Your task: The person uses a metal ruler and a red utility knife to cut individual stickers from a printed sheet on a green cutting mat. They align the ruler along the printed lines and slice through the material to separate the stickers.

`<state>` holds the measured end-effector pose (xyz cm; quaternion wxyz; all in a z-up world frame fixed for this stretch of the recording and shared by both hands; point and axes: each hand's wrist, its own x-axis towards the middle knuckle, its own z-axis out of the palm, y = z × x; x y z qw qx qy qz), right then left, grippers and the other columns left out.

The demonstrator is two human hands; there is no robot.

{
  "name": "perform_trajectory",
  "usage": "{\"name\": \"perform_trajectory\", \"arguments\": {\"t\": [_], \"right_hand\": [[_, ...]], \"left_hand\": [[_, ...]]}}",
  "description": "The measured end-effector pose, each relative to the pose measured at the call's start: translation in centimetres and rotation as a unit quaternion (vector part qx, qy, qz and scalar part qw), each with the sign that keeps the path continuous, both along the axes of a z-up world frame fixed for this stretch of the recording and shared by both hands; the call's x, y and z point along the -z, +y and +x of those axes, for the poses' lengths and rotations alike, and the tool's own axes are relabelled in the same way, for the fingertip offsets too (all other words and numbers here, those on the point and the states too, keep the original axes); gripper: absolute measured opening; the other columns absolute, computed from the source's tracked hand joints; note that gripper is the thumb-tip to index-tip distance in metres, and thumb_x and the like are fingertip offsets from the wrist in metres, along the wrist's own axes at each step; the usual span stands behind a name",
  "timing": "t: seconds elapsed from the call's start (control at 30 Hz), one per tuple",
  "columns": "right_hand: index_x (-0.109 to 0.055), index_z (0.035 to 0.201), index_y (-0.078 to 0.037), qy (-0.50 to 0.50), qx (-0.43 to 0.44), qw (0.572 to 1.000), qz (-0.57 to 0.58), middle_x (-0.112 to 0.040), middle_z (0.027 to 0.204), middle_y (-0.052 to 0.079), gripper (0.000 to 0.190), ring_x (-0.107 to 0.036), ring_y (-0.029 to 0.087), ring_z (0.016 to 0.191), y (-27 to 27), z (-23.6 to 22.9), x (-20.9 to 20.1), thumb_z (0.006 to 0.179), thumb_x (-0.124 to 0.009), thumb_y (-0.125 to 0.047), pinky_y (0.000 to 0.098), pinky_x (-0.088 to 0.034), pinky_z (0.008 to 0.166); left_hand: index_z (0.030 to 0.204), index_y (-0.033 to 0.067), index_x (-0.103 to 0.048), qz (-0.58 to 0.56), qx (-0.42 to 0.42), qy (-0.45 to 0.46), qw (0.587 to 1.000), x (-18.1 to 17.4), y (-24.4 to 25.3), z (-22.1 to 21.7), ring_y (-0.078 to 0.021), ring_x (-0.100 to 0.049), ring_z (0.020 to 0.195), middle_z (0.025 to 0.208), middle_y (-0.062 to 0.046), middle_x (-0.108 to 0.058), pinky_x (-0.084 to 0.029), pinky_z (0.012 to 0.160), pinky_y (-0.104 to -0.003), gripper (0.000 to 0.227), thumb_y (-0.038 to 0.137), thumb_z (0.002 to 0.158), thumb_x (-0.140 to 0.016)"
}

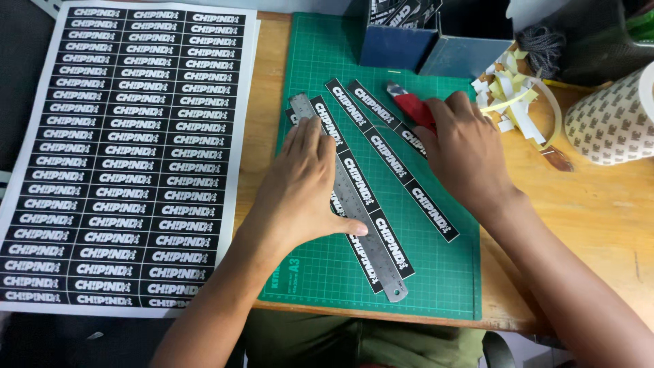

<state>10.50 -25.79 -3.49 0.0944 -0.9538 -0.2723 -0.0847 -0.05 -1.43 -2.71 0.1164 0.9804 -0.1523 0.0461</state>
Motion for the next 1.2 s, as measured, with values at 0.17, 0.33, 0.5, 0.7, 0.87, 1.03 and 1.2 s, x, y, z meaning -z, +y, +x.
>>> {"name": "perform_trajectory", "arguments": {"t": [0.17, 0.33, 0.5, 0.7, 0.87, 1.03, 1.2], "right_hand": [[-0.053, 0.107, 0.000, 0.076, -0.053, 0.983, 0.159, -0.057, 0.088, 0.017, 0.019, -0.055, 0.043, 0.069, 2.8, -1.4, -3.9, 0.113, -0.042, -0.014, 0.0546, -0.040, 0.059], [-0.051, 0.141, -0.009, 0.281, -0.046, 0.935, 0.211, -0.066, 0.077, 0.008, 0.040, -0.056, 0.029, 0.066, 6.8, -1.9, -5.1, 0.109, -0.033, -0.025, 0.0436, -0.041, 0.068], [-0.045, 0.143, -0.004, 0.207, -0.156, 0.938, 0.229, -0.066, 0.115, 0.018, 0.036, -0.053, 0.045, 0.074, 9.2, -0.8, -2.7, 0.109, -0.035, -0.013, 0.0432, -0.044, 0.071], [-0.048, 0.145, -0.001, 0.195, -0.152, 0.952, 0.178, -0.073, 0.110, 0.025, 0.041, -0.062, 0.053, 0.083, 9.8, -1.0, -2.8, 0.106, -0.040, -0.011, 0.0524, -0.045, 0.066], [-0.049, 0.142, 0.001, 0.192, -0.182, 0.951, 0.161, -0.072, 0.108, 0.027, 0.041, -0.062, 0.051, 0.086, 10.1, -1.4, -4.0, 0.107, -0.040, -0.017, 0.0529, -0.045, 0.070], [-0.049, 0.141, 0.003, 0.216, -0.197, 0.948, 0.128, -0.068, 0.091, 0.031, 0.045, -0.057, 0.052, 0.074, 10.2, -1.1, -4.8, 0.100, -0.038, -0.011, 0.0549, -0.039, 0.066], [-0.046, 0.143, -0.002, 0.203, -0.230, 0.947, 0.092, -0.071, 0.094, 0.027, 0.057, -0.063, 0.051, 0.077, 10.2, -0.3, -4.8, 0.085, -0.050, 0.000, 0.0552, -0.043, 0.062]], "left_hand": [[0.125, -0.0068, -0.044, -0.029, -0.017, 0.034, 0.999, -0.7, -0.1, -0.3, -0.0545, -0.032, 0.146, 0.154, -0.044, -0.027, -0.033, 0.119, -0.056, 0.131, 0.080, 0.046, -0.102], [0.124, -0.0099, -0.046, -0.005, 0.000, -0.006, 1.000, 0.2, -0.3, -0.2, -0.0543, -0.032, 0.146, 0.151, -0.046, -0.032, -0.029, 0.122, -0.057, 0.137, 0.086, 0.041, -0.098], [0.128, -0.0091, -0.048, 0.014, -0.021, -0.013, 1.000, -0.1, -0.2, -0.3, -0.0581, -0.033, 0.145, 0.154, -0.041, -0.036, -0.032, 0.117, -0.059, 0.141, 0.089, 0.040, -0.097], [0.134, -0.0141, -0.042, 0.004, -0.016, -0.010, 1.000, 0.5, -0.2, -0.2, -0.0561, -0.033, 0.146, 0.154, -0.044, -0.033, -0.033, 0.119, -0.057, 0.150, 0.088, 0.041, -0.098], [0.135, -0.0129, -0.040, -0.071, -0.019, 0.029, 0.997, -0.6, -0.2, -0.4, -0.0596, -0.032, 0.145, 0.153, -0.049, -0.024, -0.034, 0.117, -0.056, 0.143, 0.073, 0.042, -0.107], [0.138, -0.0138, -0.040, -0.020, -0.017, 0.004, 1.000, 0.4, -0.2, -0.1, -0.0546, -0.029, 0.148, 0.153, -0.048, -0.029, -0.028, 0.121, -0.055, 0.150, 0.083, 0.040, -0.101], [0.142, -0.0158, -0.035, 0.001, -0.027, 0.004, 1.000, 0.7, -0.2, 0.0, -0.0524, -0.027, 0.150, 0.156, -0.045, -0.027, -0.025, 0.123, -0.056, 0.159, 0.088, 0.040, -0.099]]}}
